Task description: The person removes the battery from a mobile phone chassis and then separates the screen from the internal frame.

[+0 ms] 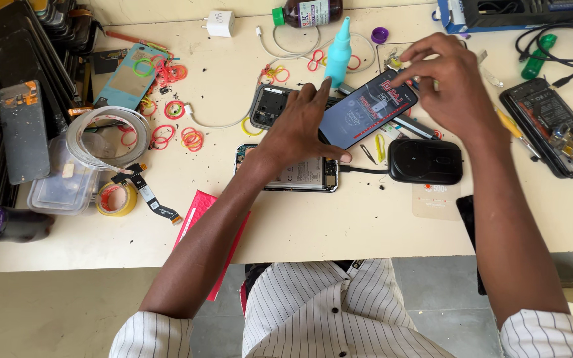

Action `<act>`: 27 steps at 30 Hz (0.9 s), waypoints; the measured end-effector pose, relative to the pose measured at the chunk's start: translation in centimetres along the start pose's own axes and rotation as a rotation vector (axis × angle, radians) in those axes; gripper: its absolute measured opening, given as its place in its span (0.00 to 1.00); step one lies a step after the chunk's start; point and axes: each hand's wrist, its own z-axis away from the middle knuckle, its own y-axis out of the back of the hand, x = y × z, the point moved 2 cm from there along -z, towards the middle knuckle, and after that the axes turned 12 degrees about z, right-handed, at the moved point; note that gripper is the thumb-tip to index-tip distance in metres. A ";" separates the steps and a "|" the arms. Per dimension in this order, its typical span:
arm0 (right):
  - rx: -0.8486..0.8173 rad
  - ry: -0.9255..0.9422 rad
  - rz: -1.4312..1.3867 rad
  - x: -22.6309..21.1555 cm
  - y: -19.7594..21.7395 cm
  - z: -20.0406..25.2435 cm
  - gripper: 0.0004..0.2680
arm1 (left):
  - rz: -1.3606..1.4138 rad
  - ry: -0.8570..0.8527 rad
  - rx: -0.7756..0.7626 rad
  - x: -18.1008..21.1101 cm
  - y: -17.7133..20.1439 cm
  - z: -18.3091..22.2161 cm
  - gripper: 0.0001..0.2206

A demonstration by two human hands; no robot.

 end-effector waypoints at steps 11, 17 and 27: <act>0.044 0.192 -0.046 -3.3 -1.4 -3.6 0.14 | 0.130 -0.284 0.290 0.1 1.5 0.3 0.36; 0.044 0.155 -0.132 -4.2 -2.2 -2.9 0.12 | 0.101 -0.291 0.296 1.3 2.0 0.8 0.29; 0.110 0.128 -0.133 -4.8 -2.3 -2.2 0.11 | 0.104 -0.360 0.309 1.4 2.1 0.7 0.21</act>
